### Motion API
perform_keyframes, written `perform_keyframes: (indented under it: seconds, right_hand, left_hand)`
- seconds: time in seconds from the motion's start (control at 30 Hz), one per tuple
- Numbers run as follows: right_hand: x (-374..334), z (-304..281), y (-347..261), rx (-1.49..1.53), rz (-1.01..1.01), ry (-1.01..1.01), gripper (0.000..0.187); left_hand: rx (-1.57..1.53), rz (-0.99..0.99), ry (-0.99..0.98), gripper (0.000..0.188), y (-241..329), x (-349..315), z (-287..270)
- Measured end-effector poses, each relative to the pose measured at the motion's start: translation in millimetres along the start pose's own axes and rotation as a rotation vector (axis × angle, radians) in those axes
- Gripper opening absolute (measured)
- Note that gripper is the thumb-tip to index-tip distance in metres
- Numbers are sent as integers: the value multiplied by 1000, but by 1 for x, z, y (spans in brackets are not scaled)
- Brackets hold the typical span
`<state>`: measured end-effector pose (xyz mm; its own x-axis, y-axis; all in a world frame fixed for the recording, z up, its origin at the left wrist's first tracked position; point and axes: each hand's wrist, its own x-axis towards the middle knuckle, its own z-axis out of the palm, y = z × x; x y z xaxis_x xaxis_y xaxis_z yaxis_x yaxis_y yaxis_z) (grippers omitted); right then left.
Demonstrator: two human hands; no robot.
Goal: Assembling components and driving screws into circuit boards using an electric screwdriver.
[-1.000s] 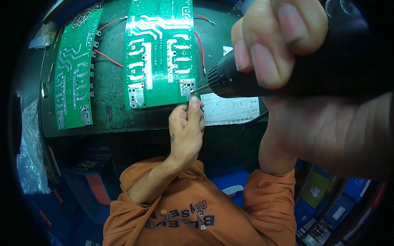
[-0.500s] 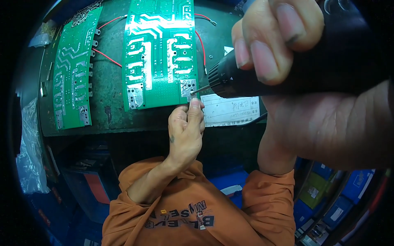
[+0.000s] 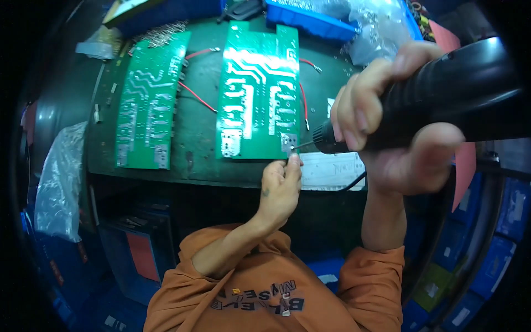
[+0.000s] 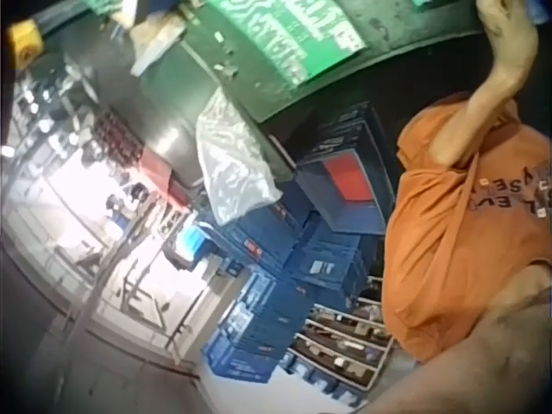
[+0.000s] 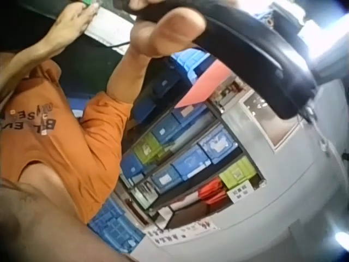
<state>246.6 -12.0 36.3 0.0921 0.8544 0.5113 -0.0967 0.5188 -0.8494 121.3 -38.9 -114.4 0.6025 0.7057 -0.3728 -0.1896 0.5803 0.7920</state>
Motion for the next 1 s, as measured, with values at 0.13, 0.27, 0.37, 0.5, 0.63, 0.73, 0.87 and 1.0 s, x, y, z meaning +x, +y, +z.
perform_keyframes:
  seconds: [0.13,0.27,0.37,0.5,0.63,0.73,0.87,1.0]
  right_hand:
    - [-4,16,-2,-122,-64,116,56]
    - [5,7,-38,4,-213,20,54]
    - [-5,3,-63,-39,-200,111,54]
    - [-26,11,-65,0,-200,226,51]
    - [-38,32,-47,-38,-157,285,49]
    - [-36,47,-38,-26,-127,319,48]
    - [-31,65,-28,-30,-133,360,47]
    - [-25,69,-20,-48,-145,401,46]
  left_hand:
    - [-38,-57,20,24,5,6,-4]
    - [59,-145,-3,31,23,1,-13]
    - [176,63,8,26,34,-37,-40]
    - [232,298,195,12,120,-92,-135]
    - [683,707,572,9,213,-29,-222]
    - [1179,917,579,16,264,46,-264]
    - [1322,839,521,19,295,139,-276]
    - [1616,540,520,13,302,192,-280]
